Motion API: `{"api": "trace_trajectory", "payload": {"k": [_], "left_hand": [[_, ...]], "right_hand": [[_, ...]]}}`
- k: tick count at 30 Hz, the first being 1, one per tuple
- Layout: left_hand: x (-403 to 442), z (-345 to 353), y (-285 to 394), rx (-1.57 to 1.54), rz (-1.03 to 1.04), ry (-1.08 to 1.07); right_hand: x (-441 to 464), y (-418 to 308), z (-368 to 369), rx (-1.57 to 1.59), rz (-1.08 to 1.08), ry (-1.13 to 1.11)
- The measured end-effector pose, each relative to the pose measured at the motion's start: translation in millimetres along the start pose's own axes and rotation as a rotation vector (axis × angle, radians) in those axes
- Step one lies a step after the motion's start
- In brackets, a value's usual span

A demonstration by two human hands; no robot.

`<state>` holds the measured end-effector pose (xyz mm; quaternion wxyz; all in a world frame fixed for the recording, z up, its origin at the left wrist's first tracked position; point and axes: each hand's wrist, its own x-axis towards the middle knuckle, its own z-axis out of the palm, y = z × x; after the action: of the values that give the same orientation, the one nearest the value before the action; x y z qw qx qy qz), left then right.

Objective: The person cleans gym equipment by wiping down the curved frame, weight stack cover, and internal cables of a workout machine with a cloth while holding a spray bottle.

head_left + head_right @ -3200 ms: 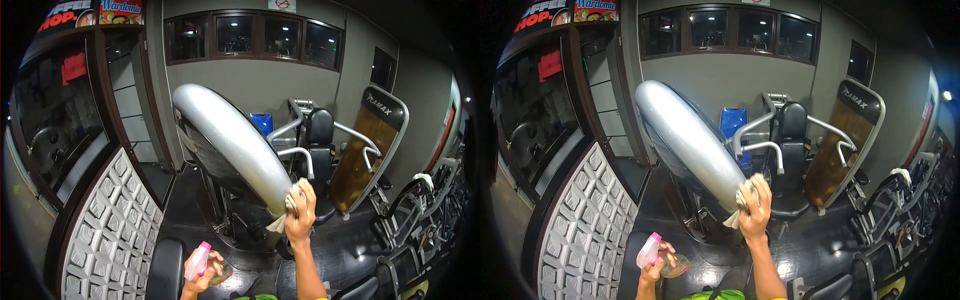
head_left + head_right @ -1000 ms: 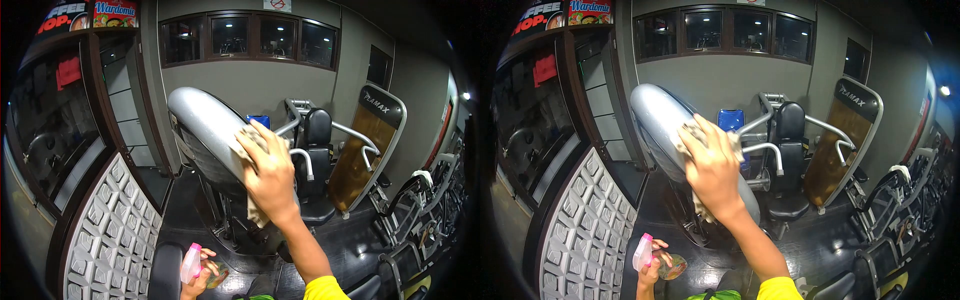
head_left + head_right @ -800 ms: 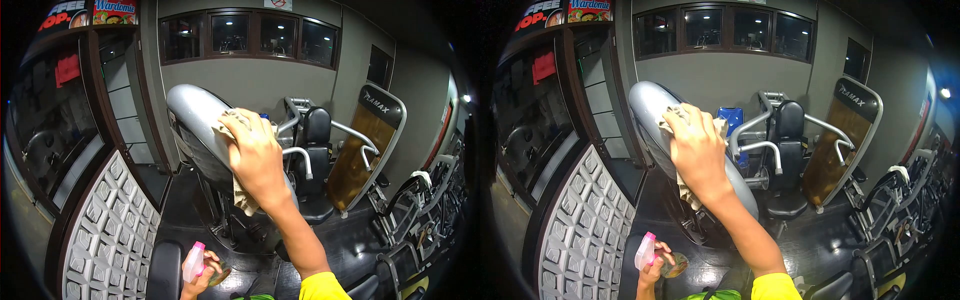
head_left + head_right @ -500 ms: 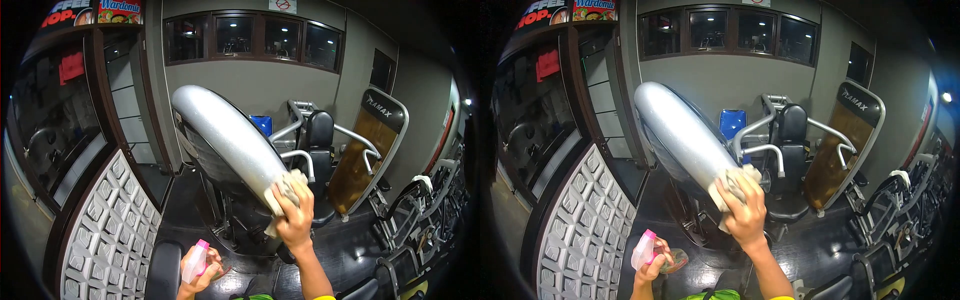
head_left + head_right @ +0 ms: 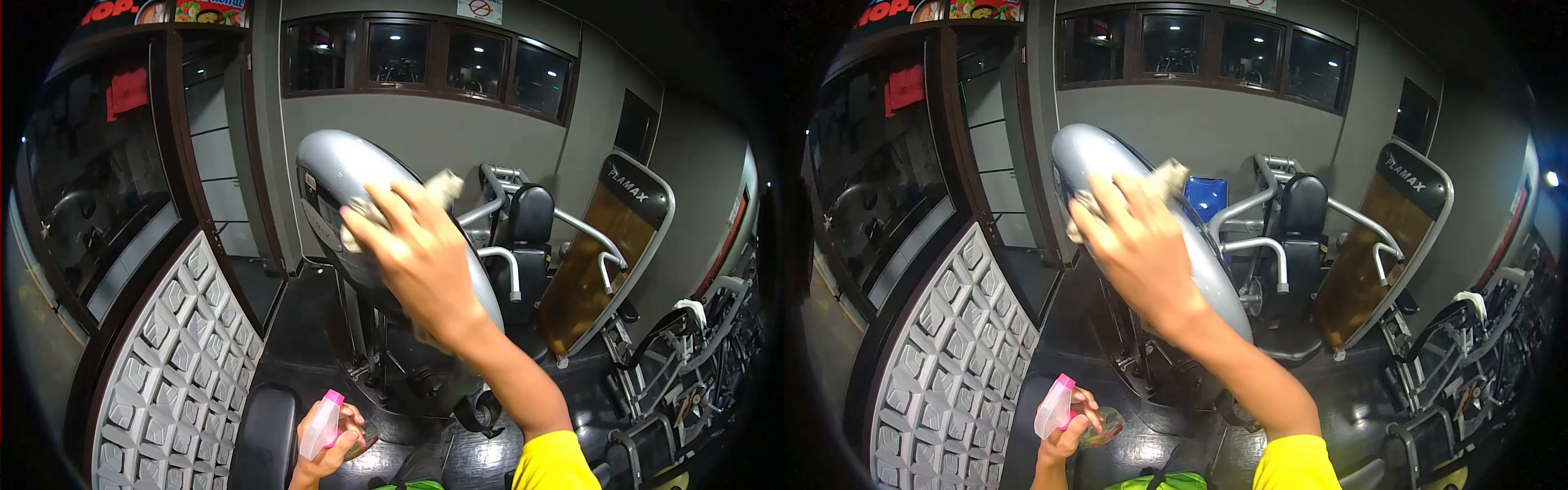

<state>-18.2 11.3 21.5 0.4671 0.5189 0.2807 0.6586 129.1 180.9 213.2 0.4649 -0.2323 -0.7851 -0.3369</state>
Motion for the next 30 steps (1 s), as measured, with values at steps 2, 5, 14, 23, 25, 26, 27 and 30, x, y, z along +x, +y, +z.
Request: {"api": "trace_trajectory", "payload": {"k": [2,5,14,23,25,26,27,30], "left_hand": [[-1.3,1.2,-0.6,0.005,0.004,0.019],[-3.3,2.0,-5.5,-0.023,-0.004,0.039],[-6.3,3.0,-7.8,-0.006,-0.027,-0.006],[-7.4,-0.7,-1.3,0.017,-0.036,-0.067],[-8.7,-2.5,-2.0,0.037,-0.035,-0.064],[-9.2,-3.1,-2.8,0.06,-0.033,-0.063],[-10.4,-3.2,-3.2,0.058,-0.033,-0.062],[-14.1,-3.0,-2.9,0.047,-0.025,-0.065]], "right_hand": [[22.8,2.2,18.9,0.003,-0.022,-0.006],[30.5,1.9,24.9,-0.049,-0.041,-0.087],[-61.6,-18.4,-43.2,-0.178,-0.104,-0.227],[-187.1,3.5,-81.4,-0.258,-0.371,-0.326],[-178.7,13.6,-89.0,-0.148,-0.422,-0.352],[-169.5,17.1,-91.5,-0.046,-0.434,-0.339],[-151.4,16.9,-93.1,-0.016,-0.467,-0.28],[-94.3,11.1,-86.7,-0.081,-0.453,-0.032]]}}
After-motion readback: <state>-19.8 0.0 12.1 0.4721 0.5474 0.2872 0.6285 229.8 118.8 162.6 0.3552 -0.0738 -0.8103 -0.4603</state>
